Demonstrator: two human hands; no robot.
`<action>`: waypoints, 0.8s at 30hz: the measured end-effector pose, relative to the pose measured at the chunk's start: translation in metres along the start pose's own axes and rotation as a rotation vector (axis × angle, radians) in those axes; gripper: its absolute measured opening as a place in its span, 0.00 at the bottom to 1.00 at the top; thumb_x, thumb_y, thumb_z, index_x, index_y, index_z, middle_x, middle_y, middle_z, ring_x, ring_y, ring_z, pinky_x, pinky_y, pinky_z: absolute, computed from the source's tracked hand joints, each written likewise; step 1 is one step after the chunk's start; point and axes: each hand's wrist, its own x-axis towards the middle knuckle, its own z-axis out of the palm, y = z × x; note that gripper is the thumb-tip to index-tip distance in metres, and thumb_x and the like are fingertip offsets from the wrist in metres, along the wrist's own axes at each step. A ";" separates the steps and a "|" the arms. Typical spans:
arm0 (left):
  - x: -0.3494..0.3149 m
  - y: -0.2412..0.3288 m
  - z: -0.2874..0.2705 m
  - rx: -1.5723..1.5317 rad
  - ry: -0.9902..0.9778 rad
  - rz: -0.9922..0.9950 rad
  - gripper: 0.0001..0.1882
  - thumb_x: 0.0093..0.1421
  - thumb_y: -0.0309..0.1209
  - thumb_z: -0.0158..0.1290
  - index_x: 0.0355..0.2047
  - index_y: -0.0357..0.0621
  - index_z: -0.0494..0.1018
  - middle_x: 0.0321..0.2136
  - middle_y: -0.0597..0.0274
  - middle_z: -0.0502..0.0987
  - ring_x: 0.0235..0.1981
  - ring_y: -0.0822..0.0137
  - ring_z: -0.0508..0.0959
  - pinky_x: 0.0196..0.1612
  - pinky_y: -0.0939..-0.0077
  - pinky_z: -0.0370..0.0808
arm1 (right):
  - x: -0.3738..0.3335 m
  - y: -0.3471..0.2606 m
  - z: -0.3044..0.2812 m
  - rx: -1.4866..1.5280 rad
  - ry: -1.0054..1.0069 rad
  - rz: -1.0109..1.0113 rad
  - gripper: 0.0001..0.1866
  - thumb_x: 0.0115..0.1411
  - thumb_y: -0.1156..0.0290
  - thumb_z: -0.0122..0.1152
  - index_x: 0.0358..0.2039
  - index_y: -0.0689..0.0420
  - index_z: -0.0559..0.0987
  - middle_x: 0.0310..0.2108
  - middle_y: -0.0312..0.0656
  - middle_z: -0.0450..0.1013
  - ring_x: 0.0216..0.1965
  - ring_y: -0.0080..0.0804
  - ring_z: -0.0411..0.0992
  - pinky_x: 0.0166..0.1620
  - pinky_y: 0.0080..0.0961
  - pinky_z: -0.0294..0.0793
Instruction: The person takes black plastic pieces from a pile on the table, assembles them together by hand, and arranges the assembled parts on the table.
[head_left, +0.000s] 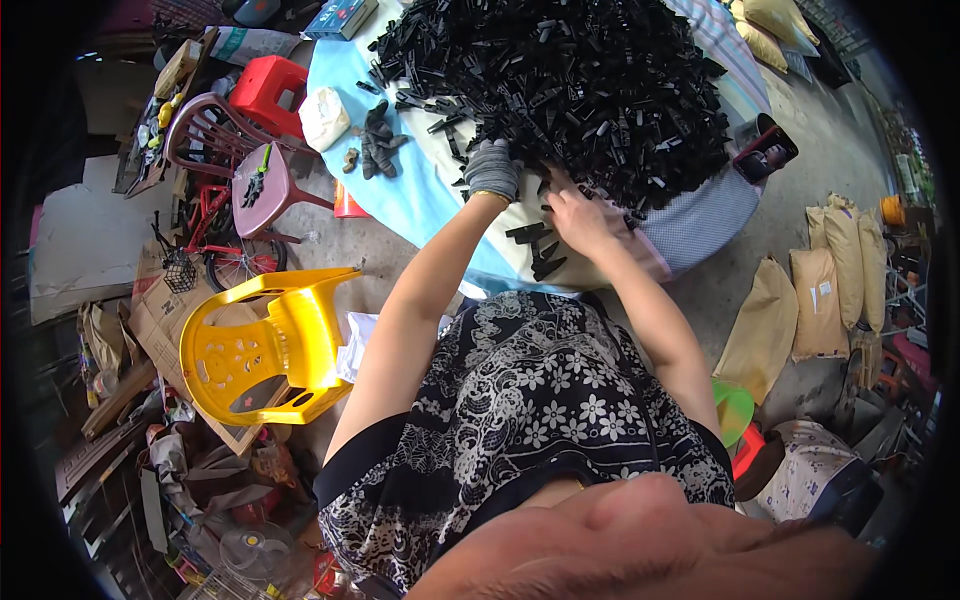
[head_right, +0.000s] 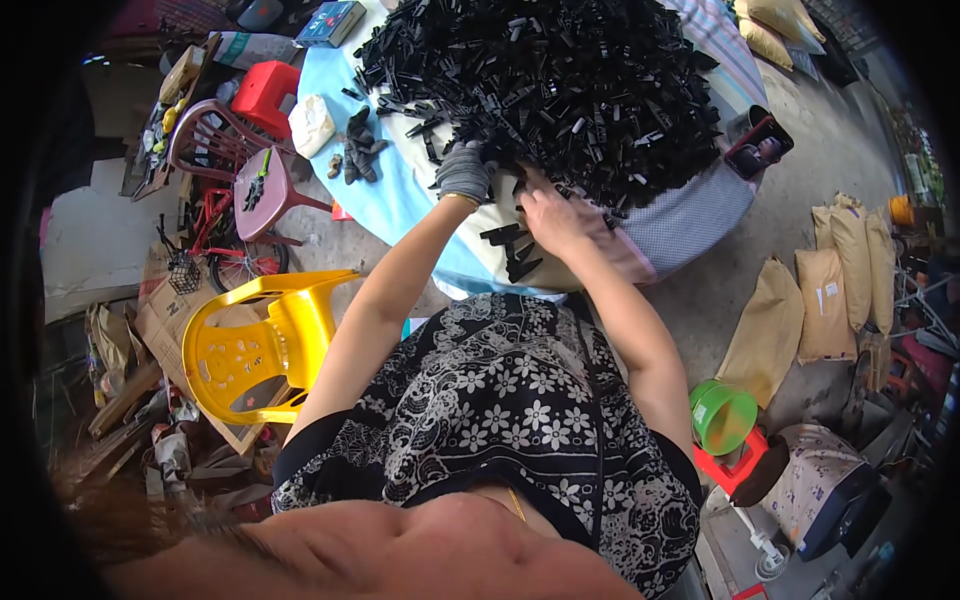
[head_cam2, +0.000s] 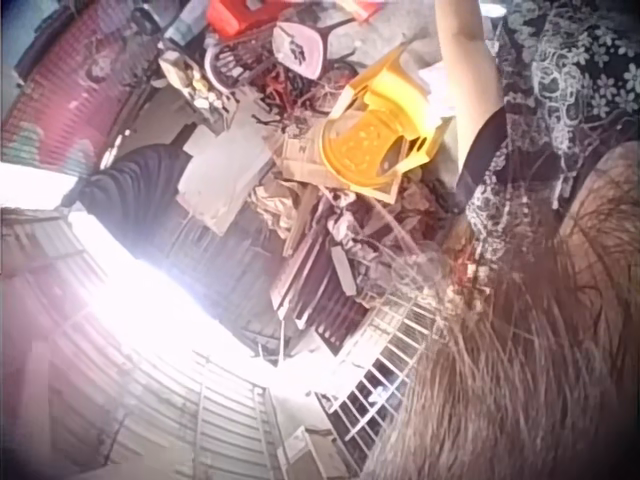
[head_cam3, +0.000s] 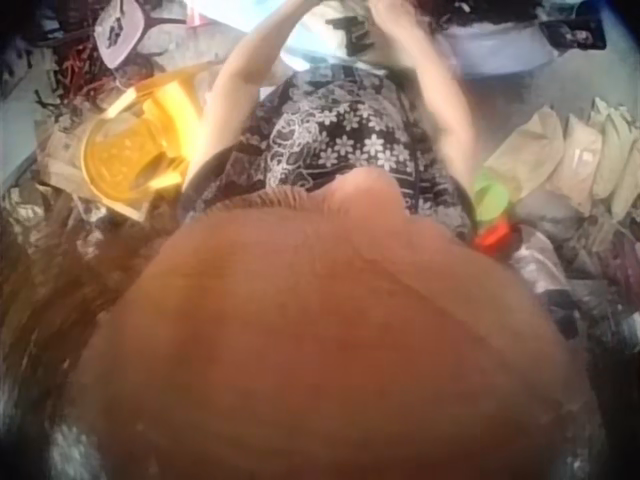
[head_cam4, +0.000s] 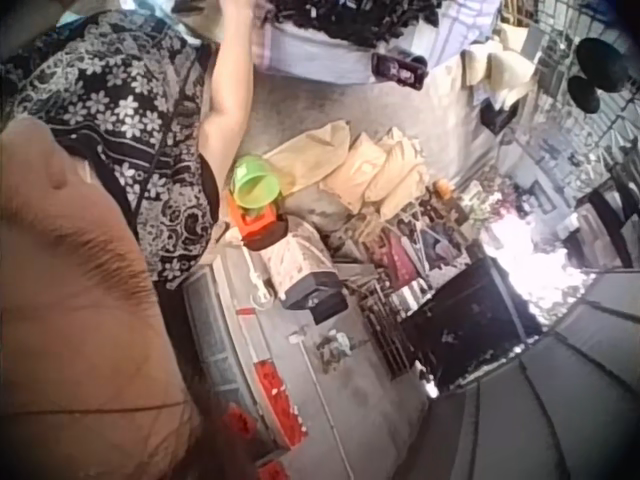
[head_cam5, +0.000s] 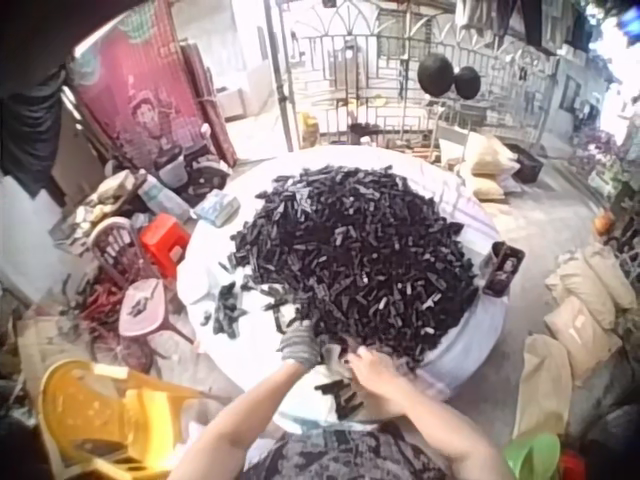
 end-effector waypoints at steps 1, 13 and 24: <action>-0.001 0.003 -0.001 0.001 -0.004 0.007 0.21 0.48 0.42 0.57 0.39 0.44 0.69 0.41 0.50 0.70 0.42 0.51 0.71 0.45 0.60 0.69 | -0.004 0.001 0.009 0.019 0.025 0.011 0.07 0.54 0.69 0.54 0.32 0.57 0.72 0.28 0.44 0.69 0.32 0.43 0.72 0.33 0.36 0.71; -0.046 -0.034 0.022 -0.043 -0.402 0.642 0.14 0.55 0.37 0.49 0.41 0.50 0.72 0.30 0.52 0.75 0.32 0.51 0.76 0.35 0.61 0.72 | -0.016 -0.006 0.008 0.073 0.190 -0.011 0.06 0.49 0.70 0.58 0.23 0.57 0.72 0.28 0.41 0.66 0.29 0.41 0.71 0.33 0.36 0.70; -0.054 -0.012 0.003 -0.043 -0.340 0.623 0.13 0.54 0.42 0.51 0.34 0.49 0.74 0.26 0.51 0.74 0.30 0.51 0.75 0.33 0.59 0.72 | -0.016 -0.002 0.010 0.096 0.189 -0.014 0.05 0.48 0.73 0.56 0.19 0.58 0.71 0.26 0.42 0.66 0.28 0.41 0.70 0.32 0.37 0.70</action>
